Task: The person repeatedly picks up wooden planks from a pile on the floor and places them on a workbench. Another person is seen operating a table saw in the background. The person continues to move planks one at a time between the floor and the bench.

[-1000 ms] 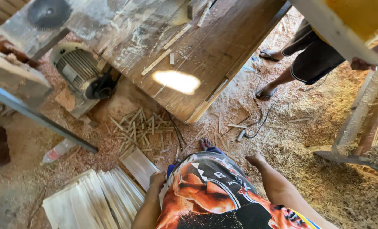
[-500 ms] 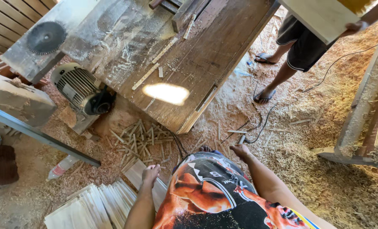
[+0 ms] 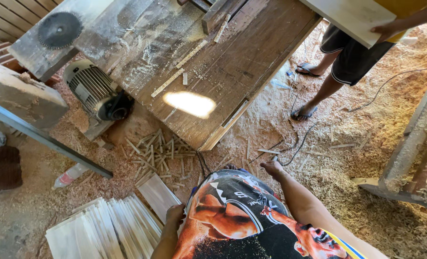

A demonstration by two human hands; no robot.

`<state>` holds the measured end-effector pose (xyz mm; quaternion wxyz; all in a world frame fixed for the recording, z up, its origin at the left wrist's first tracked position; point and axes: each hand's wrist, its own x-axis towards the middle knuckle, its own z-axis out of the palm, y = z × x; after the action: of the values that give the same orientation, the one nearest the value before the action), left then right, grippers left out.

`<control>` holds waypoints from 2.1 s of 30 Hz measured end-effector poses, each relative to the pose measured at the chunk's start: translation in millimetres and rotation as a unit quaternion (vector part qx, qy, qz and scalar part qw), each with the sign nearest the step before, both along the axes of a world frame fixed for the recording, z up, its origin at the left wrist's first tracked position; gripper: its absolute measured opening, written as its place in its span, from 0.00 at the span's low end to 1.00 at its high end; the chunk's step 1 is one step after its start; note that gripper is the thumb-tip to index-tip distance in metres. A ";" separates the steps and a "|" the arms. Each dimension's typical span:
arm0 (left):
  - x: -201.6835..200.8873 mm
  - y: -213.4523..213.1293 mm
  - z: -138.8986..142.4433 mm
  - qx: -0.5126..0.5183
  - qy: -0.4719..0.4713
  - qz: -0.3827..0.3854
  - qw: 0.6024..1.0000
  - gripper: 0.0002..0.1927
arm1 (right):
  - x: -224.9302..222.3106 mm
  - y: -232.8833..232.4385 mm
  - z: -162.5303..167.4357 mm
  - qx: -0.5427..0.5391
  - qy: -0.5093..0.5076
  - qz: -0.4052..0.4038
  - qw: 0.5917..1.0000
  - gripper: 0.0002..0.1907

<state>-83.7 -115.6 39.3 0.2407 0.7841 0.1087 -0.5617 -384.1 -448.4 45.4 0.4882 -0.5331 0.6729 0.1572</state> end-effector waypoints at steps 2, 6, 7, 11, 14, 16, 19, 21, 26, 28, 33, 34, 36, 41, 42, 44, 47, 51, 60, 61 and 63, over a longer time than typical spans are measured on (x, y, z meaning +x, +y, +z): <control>-2.1 -2.3 0.0 -0.002 -0.008 0.017 1.000 0.19 | 3.9 -3.4 1.5 0.003 -0.015 0.007 1.000 0.28; -3.0 -12.1 0.2 -0.010 -0.027 0.031 0.999 0.17 | 10.1 -10.8 3.1 0.002 -0.013 0.013 1.000 0.28; -2.9 -15.2 0.3 -0.014 -0.029 0.041 0.999 0.17 | 10.8 -13.2 2.8 0.001 -0.014 0.021 1.000 0.28; -3.0 -27.7 0.8 -0.036 -0.035 0.059 0.997 0.17 | 9.8 -22.8 -1.2 -0.010 -0.027 0.048 0.998 0.29; -4.3 -34.5 -0.2 -0.032 -0.043 0.053 0.997 0.17 | 5.7 -27.5 -4.4 -0.007 -0.031 0.051 0.998 0.30; -5.9 -37.7 -1.2 -0.041 -0.042 0.065 0.996 0.17 | 2.0 -29.1 -7.0 -0.005 -0.040 0.046 0.998 0.29; -8.4 -40.0 -2.7 -0.040 -0.043 0.063 0.996 0.17 | -2.0 -30.4 -9.3 0.002 -0.051 0.037 0.998 0.28; -9.8 -41.0 -3.6 -0.037 -0.043 0.056 0.997 0.17 | -3.5 -31.2 -10.5 0.024 -0.025 0.034 0.999 0.27; -11.3 -43.8 -4.0 -0.007 -0.060 0.019 0.998 0.18 | -2.1 -34.6 -13.1 0.030 0.007 0.044 0.999 0.28; -10.8 -45.9 -3.5 -0.016 -0.057 0.026 0.998 0.18 | -0.8 -36.9 -13.5 0.027 0.006 0.043 0.999 0.28; -8.7 -51.2 -1.8 -0.034 -0.064 0.002 0.997 0.18 | 2.7 -41.4 -13.1 0.030 -0.008 0.047 0.998 0.27; -7.8 -52.1 -1.5 -0.029 -0.067 -0.009 0.997 0.18 | 3.4 -41.8 -12.9 0.031 -0.011 0.041 0.999 0.26; -5.9 -53.9 -0.8 -0.027 -0.069 -0.021 0.997 0.18 | 5.3 -42.9 -12.5 0.032 -0.017 0.030 0.999 0.26; -2.3 -54.7 1.3 -0.040 -0.071 -0.075 0.994 0.19 | 7.0 -43.5 -10.8 0.025 -0.029 0.035 0.999 0.26; -1.9 -54.4 1.8 -0.043 -0.073 -0.093 0.992 0.19 | 6.8 -43.2 -10.5 0.019 -0.029 0.034 0.999 0.26; -1.4 -54.6 2.3 -0.049 -0.077 -0.128 0.988 0.20 | 6.3 -42.3 -9.8 0.003 -0.035 0.041 0.999 0.27; -1.6 -55.6 2.5 -0.023 -0.066 -0.068 0.995 0.18 | 6.0 -40.8 -8.9 0.007 -0.026 0.036 0.999 0.28; -1.7 -56.4 2.6 -0.030 -0.054 -0.026 0.998 0.17 | 6.1 -39.0 -7.7 0.008 -0.018 0.020 1.000 0.28; -1.2 -54.7 2.1 -0.033 -0.053 0.048 0.997 0.17 | 4.7 -34.5 -4.1 0.009 -0.013 0.014 1.000 0.28; -1.3 -54.1 1.9 -0.036 -0.051 0.056 0.996 0.18 | 4.8 -34.0 -3.8 0.001 -0.018 0.014 1.000 0.28; -2.1 -53.1 1.8 -0.035 -0.046 0.061 0.996 0.18 | 4.3 -33.0 -3.1 -0.012 -0.028 0.013 0.999 0.28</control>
<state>-85.8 -168.7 41.1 0.3070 0.7917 0.1257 -0.5130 -379.8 -481.3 42.3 0.4979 -0.5518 0.6542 0.1403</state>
